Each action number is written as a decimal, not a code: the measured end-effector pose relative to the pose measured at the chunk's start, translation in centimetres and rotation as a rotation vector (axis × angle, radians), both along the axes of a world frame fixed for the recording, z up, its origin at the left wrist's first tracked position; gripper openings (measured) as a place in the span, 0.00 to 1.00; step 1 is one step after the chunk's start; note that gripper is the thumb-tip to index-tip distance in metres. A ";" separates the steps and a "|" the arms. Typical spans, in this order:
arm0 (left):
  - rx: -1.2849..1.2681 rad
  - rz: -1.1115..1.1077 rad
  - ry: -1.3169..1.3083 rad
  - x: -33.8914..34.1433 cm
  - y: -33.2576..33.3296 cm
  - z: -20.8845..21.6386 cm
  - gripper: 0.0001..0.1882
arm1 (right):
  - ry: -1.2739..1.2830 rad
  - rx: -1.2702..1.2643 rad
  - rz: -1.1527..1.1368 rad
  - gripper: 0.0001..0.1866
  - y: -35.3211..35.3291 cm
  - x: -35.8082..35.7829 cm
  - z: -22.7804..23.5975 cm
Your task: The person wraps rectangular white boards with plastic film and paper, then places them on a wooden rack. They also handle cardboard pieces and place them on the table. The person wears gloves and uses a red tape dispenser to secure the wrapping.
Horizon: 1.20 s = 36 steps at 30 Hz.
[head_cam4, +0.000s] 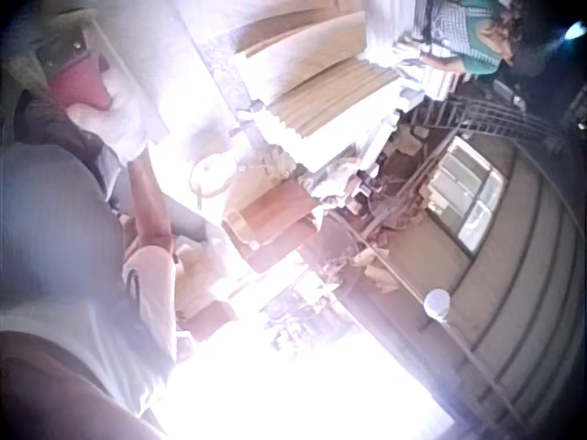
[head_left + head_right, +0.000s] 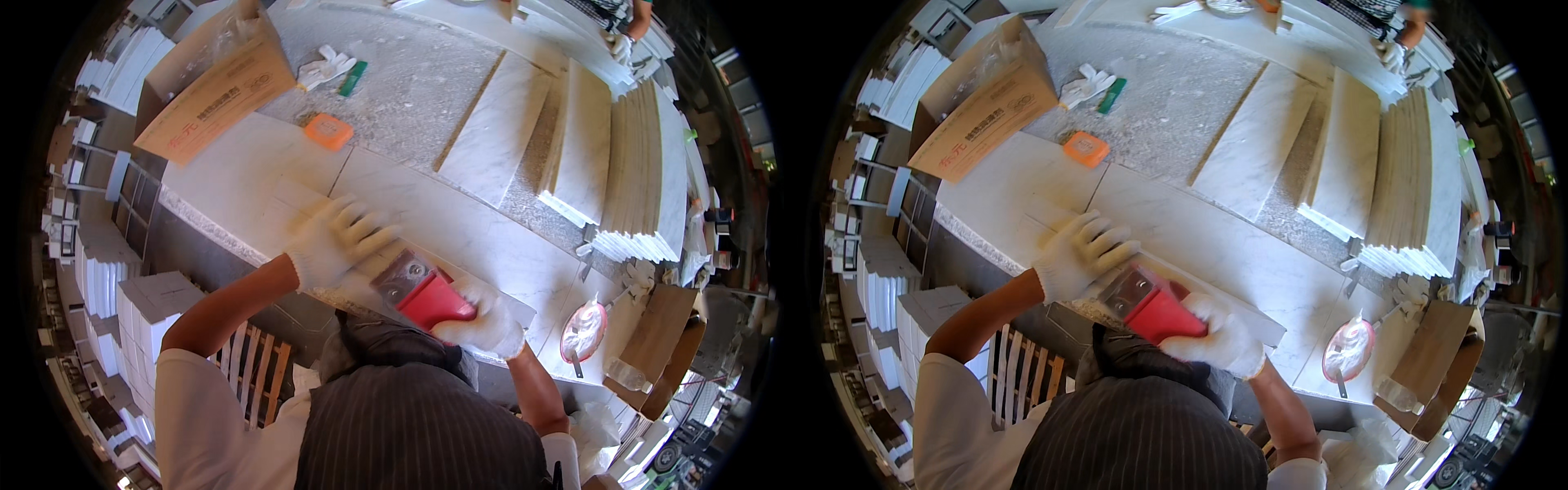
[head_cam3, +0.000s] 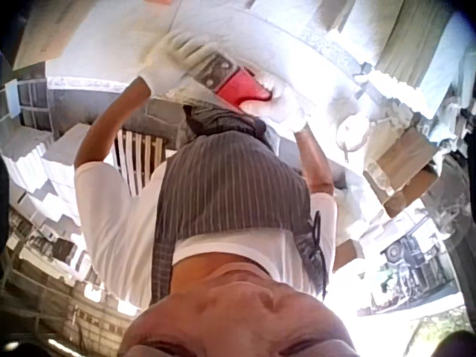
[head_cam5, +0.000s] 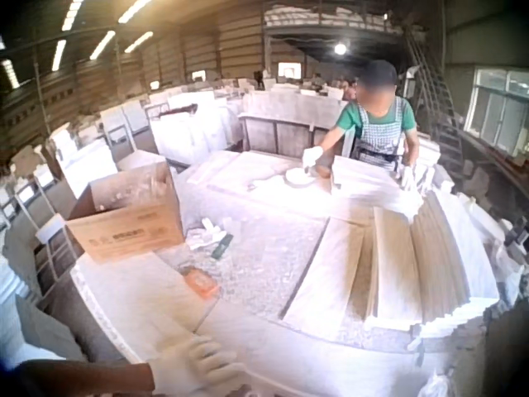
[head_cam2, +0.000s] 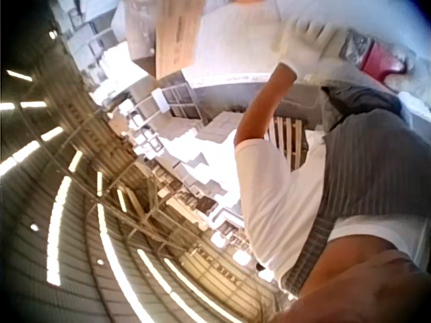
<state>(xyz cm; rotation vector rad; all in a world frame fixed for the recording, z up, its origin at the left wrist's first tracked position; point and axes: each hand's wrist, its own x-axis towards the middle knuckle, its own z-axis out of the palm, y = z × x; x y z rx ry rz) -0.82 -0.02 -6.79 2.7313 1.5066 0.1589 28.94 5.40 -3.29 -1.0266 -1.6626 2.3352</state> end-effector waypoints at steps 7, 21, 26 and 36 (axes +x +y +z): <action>-0.088 0.131 -0.329 -0.1 -0.4 2.1 0.36 | 0.067 -0.056 -0.054 0.26 0.3 0.4 -1.2; -1.299 0.643 -1.975 4.9 -3.0 2.2 0.16 | 0.045 0.181 0.313 0.21 2.9 -0.2 -0.4; -0.933 1.037 -1.518 5.8 -3.1 3.7 0.10 | -0.037 0.277 0.386 0.21 3.3 -0.8 0.3; -0.073 1.493 -1.193 -16.9 -3.8 -1.9 0.11 | -0.091 0.139 0.172 0.16 2.7 -4.8 1.0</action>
